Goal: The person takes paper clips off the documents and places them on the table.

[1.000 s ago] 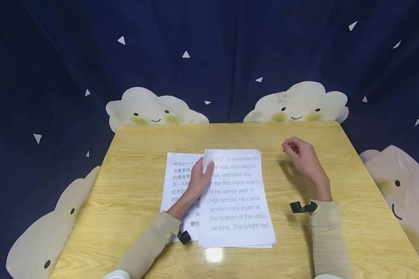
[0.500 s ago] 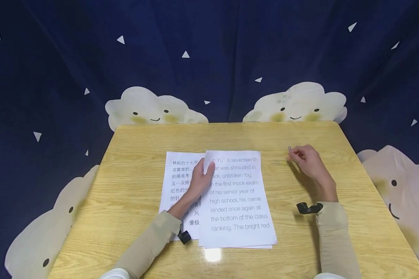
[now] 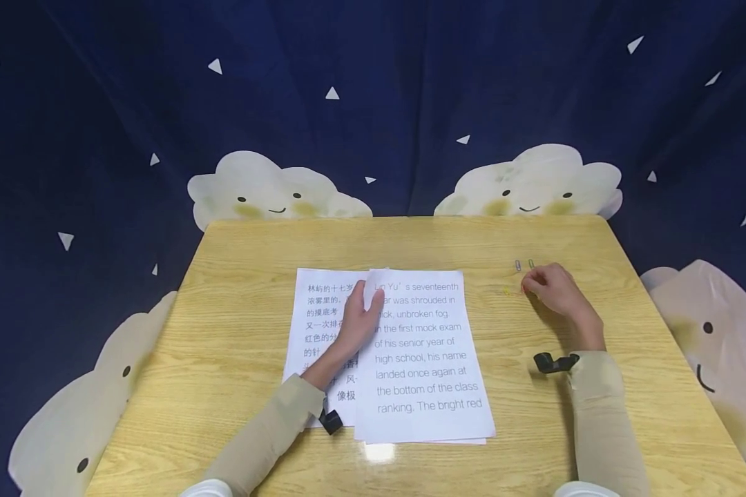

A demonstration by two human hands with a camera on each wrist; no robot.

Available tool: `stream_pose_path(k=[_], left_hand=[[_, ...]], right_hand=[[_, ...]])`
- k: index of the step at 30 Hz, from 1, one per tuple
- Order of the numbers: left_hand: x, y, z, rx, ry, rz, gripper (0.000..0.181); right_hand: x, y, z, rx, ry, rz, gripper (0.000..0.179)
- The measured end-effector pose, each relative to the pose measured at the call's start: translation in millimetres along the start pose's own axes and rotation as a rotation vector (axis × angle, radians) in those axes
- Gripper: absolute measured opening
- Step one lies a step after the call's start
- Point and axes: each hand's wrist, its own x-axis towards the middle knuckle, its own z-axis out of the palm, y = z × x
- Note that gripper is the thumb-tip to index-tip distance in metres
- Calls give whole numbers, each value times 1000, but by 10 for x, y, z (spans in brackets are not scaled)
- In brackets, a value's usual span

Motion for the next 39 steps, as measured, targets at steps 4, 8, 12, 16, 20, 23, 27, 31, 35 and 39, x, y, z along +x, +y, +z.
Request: stream_pose_path(k=[4,8,12,16,20,23,27,31,35,39], left_hand=[[6,10,37,-15,-3,-9,24],[26,43,83,6,-14,5,22],[81,105,145,100,-7,42,20],[139,163,196,207,12,45,21],[160,191,251,197,-7,30,21],[170,203,306,165,4,22,20],[186,221,394,131,17,10,19],[208,245,486,163,3,13,19],[227,270,555,237,20,11,21],[248,273,606,258,52,-4,22]], right_hand=[[34,-14,-15,-41,-6,43,24],[66,-50,-30,-66,-15,96,26],[85,-42,-34,-65,4,136,24],[86,39,14,-78,78,133,21],[62,85,57,-78,128,140,22],[58,85,72,-71,158,135,26],[25,55,113,-54,231,102,29],[-54,-16,178,-34,321,105,30],[-111,-79,249,-11,383,120,30],[-143,-84,308,0,421,128,28]])
